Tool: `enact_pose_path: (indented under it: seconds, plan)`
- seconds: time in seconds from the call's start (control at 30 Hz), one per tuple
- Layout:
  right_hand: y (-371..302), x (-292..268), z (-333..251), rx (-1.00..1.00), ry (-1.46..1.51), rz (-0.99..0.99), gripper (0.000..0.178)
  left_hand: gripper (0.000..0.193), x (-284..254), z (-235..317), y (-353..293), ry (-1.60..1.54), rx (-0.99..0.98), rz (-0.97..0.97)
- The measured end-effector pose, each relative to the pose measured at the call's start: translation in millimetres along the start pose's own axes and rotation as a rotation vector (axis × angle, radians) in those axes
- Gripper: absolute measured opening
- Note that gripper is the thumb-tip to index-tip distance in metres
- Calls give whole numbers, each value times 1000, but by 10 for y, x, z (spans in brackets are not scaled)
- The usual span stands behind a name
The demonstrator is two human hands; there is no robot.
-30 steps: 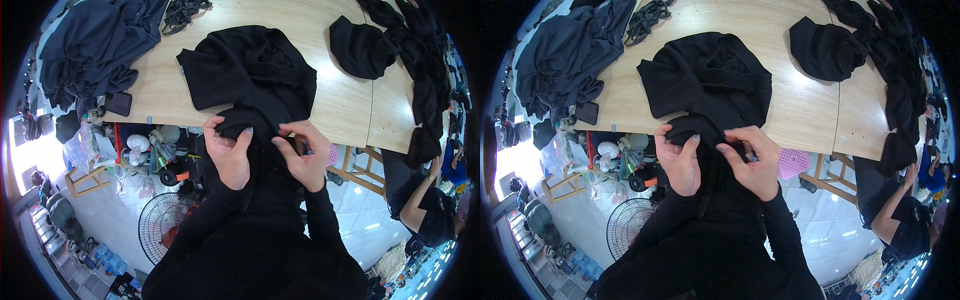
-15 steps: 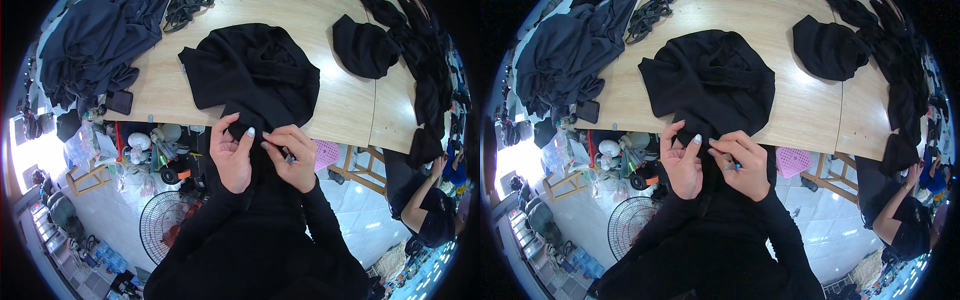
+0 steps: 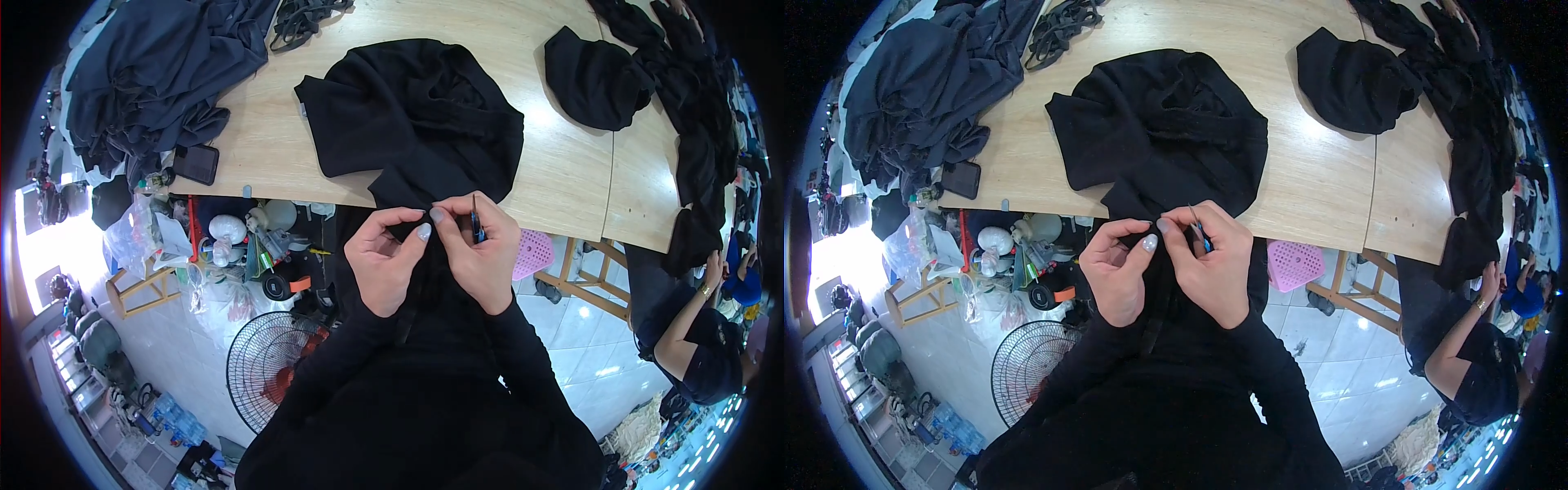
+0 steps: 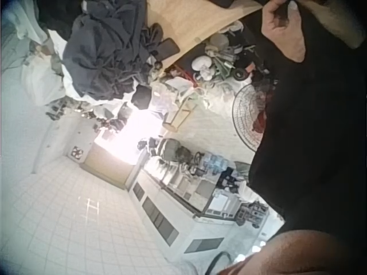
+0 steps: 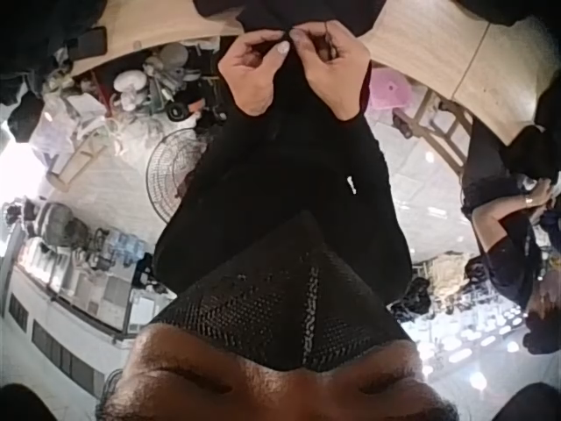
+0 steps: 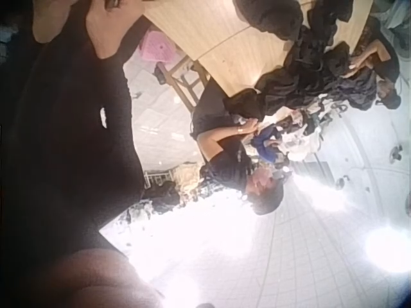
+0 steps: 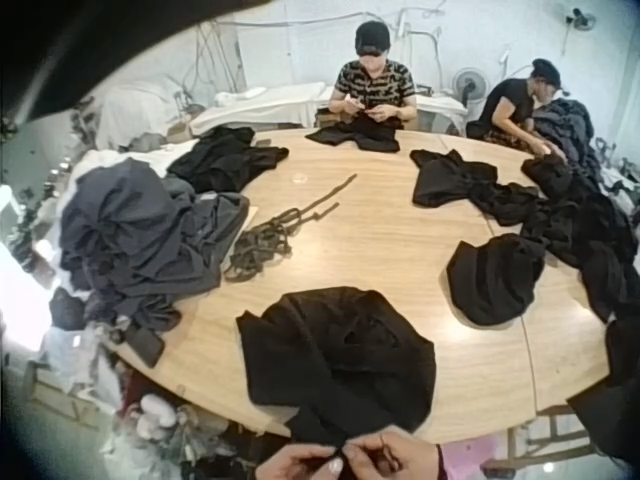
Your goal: Trimming loose threads from black garments using thread clippers.
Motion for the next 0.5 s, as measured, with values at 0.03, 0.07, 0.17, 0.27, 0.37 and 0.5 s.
enact_pose_path:
  seconds: [0.03, 0.07, 0.17, 0.27, 0.37, 0.5]
  plan:
    - [-2, 10, 7, 0, 0, -1, 3, 26, -26, -8, 12, 9, 7, 7]
    - [-6, 36, 25, 6, 4, -19, 4, 27, -49, -22, 21, 19, 15, 14]
    - [-46, 60, 137, 28, 32, -36, 6, 28, -85, -93, 31, -28, 45, 74]
    - [-86, 49, 307, 36, 175, -9, 8, 34, -71, -107, 48, -49, 41, 38]
    - [-109, -83, 311, 65, 218, 27, 8, 38, -63, -81, 86, -50, -26, 1]
    - [-79, -106, 167, 141, 114, -11, 18, 42, -34, 11, 85, 2, -26, 9]
Point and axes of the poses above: each hand's wrist, its own y-axis towards the middle knuckle, its own x-axis out of the palm, z = x × y, the point moved 7 cm from there along y, towards the middle knuckle, and after that the axes turned 2 degrees about -x, right-handed, at the moved point
